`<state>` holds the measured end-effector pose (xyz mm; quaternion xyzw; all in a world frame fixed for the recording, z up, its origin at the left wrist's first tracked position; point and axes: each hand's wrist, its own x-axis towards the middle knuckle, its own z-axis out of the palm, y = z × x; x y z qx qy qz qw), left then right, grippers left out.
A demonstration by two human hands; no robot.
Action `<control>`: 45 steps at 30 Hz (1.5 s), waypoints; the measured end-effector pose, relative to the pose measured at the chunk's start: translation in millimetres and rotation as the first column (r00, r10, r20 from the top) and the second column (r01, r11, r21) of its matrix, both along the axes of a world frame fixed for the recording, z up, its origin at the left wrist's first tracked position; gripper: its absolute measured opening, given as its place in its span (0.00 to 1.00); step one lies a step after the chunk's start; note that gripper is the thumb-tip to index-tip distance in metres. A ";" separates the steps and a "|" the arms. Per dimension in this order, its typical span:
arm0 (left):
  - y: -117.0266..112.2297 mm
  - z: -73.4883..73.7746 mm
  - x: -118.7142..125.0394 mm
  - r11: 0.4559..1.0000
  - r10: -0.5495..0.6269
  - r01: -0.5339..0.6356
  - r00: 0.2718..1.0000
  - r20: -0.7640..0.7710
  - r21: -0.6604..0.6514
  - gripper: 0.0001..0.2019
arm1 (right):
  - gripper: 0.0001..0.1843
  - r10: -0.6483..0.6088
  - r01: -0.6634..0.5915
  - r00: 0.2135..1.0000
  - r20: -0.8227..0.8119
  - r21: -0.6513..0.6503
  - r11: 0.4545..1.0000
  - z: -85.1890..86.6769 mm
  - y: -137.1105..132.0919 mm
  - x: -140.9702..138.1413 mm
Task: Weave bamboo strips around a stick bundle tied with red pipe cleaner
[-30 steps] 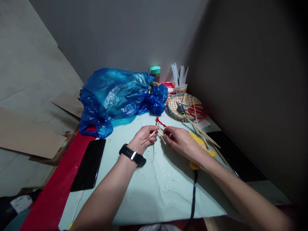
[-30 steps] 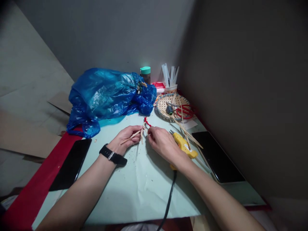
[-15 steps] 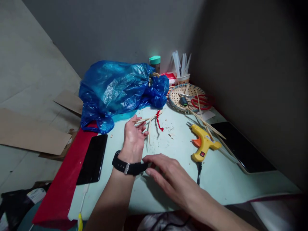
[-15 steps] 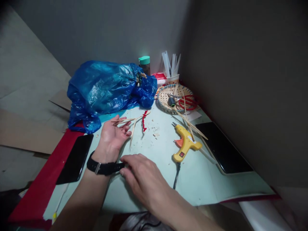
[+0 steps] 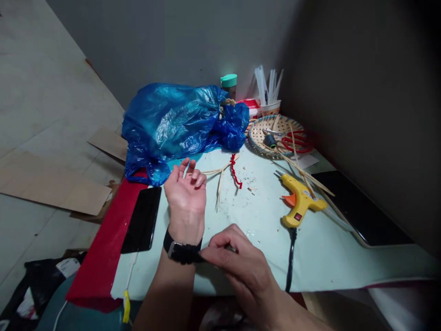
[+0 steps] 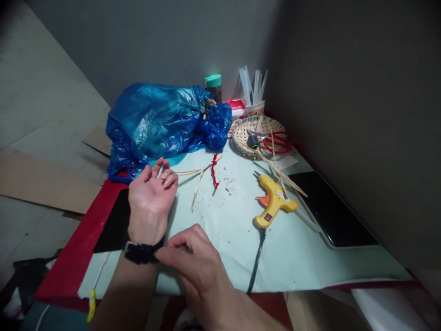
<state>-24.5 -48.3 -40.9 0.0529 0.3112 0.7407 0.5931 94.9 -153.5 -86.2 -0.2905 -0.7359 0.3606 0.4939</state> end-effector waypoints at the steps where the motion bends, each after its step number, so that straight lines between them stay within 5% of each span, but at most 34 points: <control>1: -0.2 0.0 0.9 1.000 0.008 -0.008 1.000 -0.002 0.006 0.08 | 0.17 -0.011 0.011 1.000 -0.022 0.022 1.000 -1.4 -1.3 -1.9; 6: -1.5 -0.7 5.7 0.999 0.043 -0.042 0.999 -0.032 0.035 0.07 | 0.17 -0.018 0.025 0.993 -0.114 0.065 0.998 -4.9 -5.9 -9.0; 10: -0.5 -1.7 8.5 1.000 0.024 -0.024 0.999 -0.023 0.006 0.05 | 0.15 -0.015 0.015 0.999 -0.039 0.013 1.000 0.7 -2.5 -6.5; 15: 2.9 -3.2 14.9 0.998 0.002 0.000 1.000 0.026 -0.061 0.06 | 0.20 0.076 -0.082 0.995 0.064 0.096 0.992 3.5 3.2 -3.1; 23: 5.3 -3.4 13.8 0.990 -0.076 0.092 0.986 0.145 -0.105 0.08 | 0.17 -0.098 0.083 0.991 0.092 0.154 0.985 -7.3 4.4 -3.4; 29: 3.7 2.1 11.2 0.993 -0.066 0.081 0.986 0.155 -0.091 0.08 | 0.16 -0.290 0.198 0.930 0.227 0.356 0.913 -2.0 2.3 1.6; 36: 0.3 8.3 17.0 0.997 -0.007 0.014 0.996 0.093 -0.077 0.05 | 0.13 -0.293 0.229 0.943 0.160 0.328 0.916 1.3 0.3 -8.4; 45: -7.5 10.0 19.7 0.980 -0.167 0.189 0.948 0.271 -0.060 0.08 | 0.12 -0.308 0.084 0.904 0.296 0.584 0.808 5.4 10.5 3.0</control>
